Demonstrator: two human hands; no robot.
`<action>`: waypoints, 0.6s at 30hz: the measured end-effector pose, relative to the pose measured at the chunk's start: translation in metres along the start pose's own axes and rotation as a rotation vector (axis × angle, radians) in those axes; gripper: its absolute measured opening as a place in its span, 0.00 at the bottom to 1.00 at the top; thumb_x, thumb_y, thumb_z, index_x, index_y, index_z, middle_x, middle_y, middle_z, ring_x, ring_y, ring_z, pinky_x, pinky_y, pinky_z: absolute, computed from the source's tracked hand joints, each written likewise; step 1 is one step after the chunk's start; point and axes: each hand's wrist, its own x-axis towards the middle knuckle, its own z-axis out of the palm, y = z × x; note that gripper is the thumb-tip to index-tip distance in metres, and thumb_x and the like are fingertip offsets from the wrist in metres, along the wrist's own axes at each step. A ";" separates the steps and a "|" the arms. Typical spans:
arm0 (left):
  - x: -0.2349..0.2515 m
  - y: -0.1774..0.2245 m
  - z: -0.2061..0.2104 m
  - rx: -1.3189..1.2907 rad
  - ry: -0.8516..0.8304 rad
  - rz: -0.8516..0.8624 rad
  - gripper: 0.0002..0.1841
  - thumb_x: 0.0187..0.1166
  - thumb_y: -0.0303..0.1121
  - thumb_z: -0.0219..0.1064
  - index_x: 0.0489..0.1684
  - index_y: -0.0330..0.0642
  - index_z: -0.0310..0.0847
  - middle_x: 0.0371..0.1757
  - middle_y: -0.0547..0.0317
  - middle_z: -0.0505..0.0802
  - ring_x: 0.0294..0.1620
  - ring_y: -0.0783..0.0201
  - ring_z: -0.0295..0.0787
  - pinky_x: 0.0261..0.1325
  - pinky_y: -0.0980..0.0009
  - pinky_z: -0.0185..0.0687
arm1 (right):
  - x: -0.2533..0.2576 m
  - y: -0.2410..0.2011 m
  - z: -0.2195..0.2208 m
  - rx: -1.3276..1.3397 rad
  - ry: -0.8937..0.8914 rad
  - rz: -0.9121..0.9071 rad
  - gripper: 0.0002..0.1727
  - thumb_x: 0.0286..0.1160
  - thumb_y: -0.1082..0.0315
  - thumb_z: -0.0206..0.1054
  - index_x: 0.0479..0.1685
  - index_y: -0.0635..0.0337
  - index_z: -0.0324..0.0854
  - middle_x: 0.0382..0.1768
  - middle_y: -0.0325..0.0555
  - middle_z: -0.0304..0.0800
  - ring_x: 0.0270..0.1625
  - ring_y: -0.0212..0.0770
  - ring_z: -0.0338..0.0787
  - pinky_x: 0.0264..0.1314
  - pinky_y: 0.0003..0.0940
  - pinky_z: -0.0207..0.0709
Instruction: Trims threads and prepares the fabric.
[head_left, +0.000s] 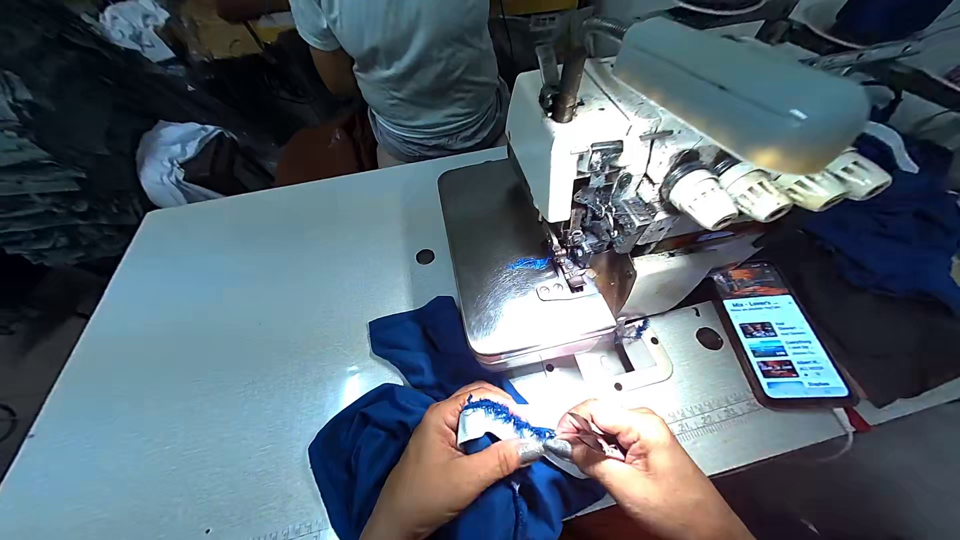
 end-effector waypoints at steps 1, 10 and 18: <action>-0.001 0.001 0.003 0.010 0.012 0.003 0.13 0.62 0.35 0.84 0.43 0.44 0.92 0.46 0.67 0.95 0.49 0.76 0.92 0.57 0.77 0.89 | 0.000 -0.003 0.001 0.021 0.008 0.020 0.05 0.67 0.70 0.69 0.27 0.60 0.86 0.23 0.28 0.82 0.28 0.10 0.75 0.31 0.06 0.66; -0.003 0.014 0.014 -0.006 0.197 -0.217 0.06 0.60 0.30 0.80 0.32 0.45 0.91 0.30 0.68 0.96 0.36 0.77 0.94 0.46 0.78 0.91 | 0.002 -0.006 0.005 0.074 0.047 0.150 0.04 0.68 0.68 0.68 0.30 0.56 0.87 0.25 0.25 0.84 0.30 0.11 0.79 0.33 0.09 0.71; -0.003 0.012 0.013 -0.041 0.255 -0.247 0.06 0.61 0.26 0.79 0.32 0.43 0.90 0.31 0.65 0.96 0.36 0.75 0.94 0.46 0.77 0.92 | -0.006 0.009 0.002 -0.540 0.159 -0.262 0.18 0.84 0.55 0.61 0.60 0.52 0.90 0.33 0.38 0.91 0.31 0.28 0.85 0.32 0.25 0.79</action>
